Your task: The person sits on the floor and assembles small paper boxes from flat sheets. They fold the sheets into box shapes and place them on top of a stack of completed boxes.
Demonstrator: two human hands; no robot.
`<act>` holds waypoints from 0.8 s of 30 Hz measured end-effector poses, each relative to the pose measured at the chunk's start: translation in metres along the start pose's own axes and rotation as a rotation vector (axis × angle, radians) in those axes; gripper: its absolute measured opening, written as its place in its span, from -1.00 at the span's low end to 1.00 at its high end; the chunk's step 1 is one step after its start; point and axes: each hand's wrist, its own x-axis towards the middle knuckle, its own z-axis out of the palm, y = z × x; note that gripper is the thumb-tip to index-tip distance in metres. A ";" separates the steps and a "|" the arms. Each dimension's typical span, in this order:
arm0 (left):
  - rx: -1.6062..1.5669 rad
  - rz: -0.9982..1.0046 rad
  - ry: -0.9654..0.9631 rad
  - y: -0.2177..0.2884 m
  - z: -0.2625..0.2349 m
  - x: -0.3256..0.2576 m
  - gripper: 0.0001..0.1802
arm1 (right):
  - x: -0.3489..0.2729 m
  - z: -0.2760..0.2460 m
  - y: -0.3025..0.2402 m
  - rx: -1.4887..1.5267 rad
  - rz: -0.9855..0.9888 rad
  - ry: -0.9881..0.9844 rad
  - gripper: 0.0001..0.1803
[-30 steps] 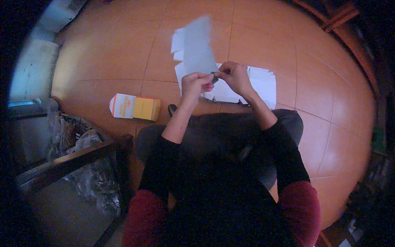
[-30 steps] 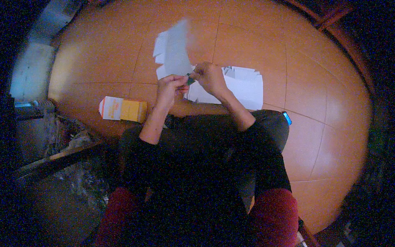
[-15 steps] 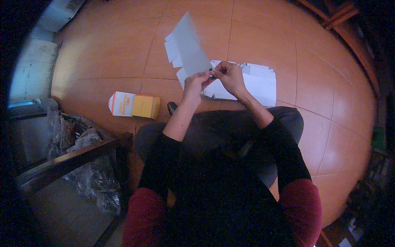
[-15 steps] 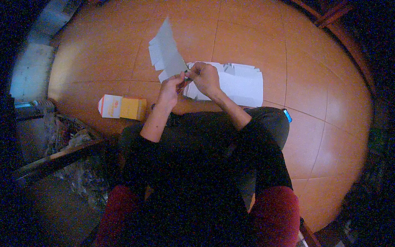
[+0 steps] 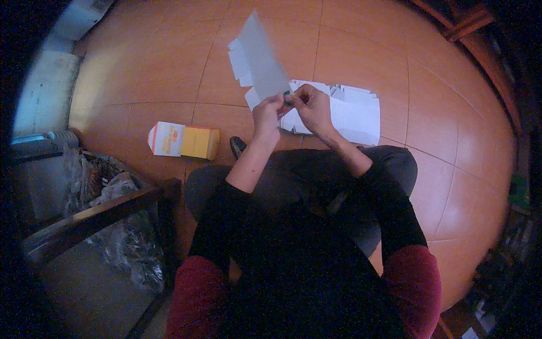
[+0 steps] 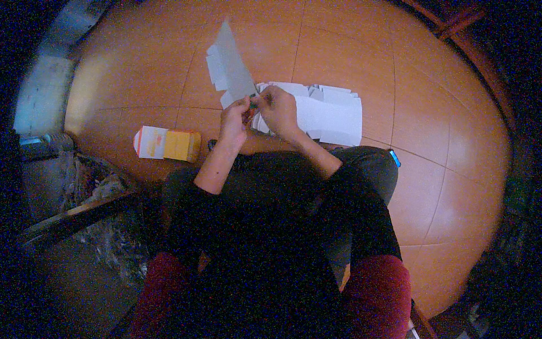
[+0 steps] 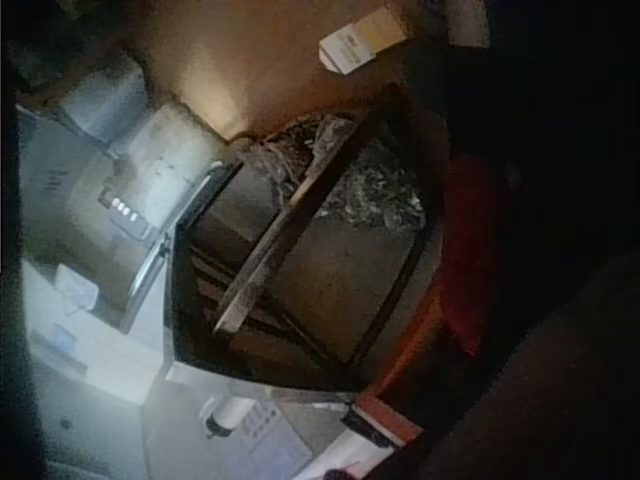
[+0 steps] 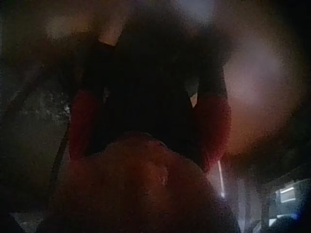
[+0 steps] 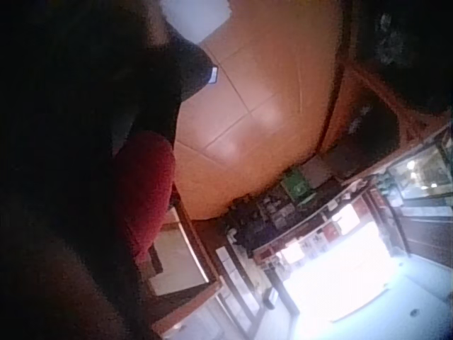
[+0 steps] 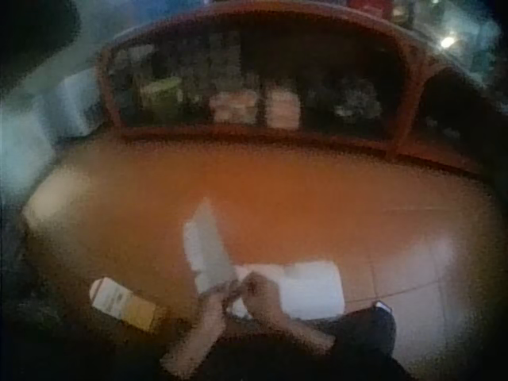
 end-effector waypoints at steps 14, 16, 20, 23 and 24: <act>0.704 0.461 -0.156 0.002 -0.007 0.017 -0.62 | 0.011 -0.010 0.017 -0.066 0.001 0.085 -0.78; 0.712 0.458 -0.141 0.007 -0.002 0.010 -0.63 | 0.014 -0.016 0.017 -0.012 0.020 0.002 -0.76; 0.434 0.285 -0.194 0.008 0.005 -0.001 -0.66 | 0.017 -0.030 0.004 -0.166 0.041 -0.156 -0.82; 0.438 0.350 -0.266 -0.011 -0.008 0.006 -0.70 | 0.014 -0.024 0.017 -0.148 0.022 -0.236 -0.82; 0.697 0.617 -0.267 -0.040 -0.032 0.036 -0.71 | 0.014 -0.021 0.015 -0.150 -0.009 -0.268 -0.80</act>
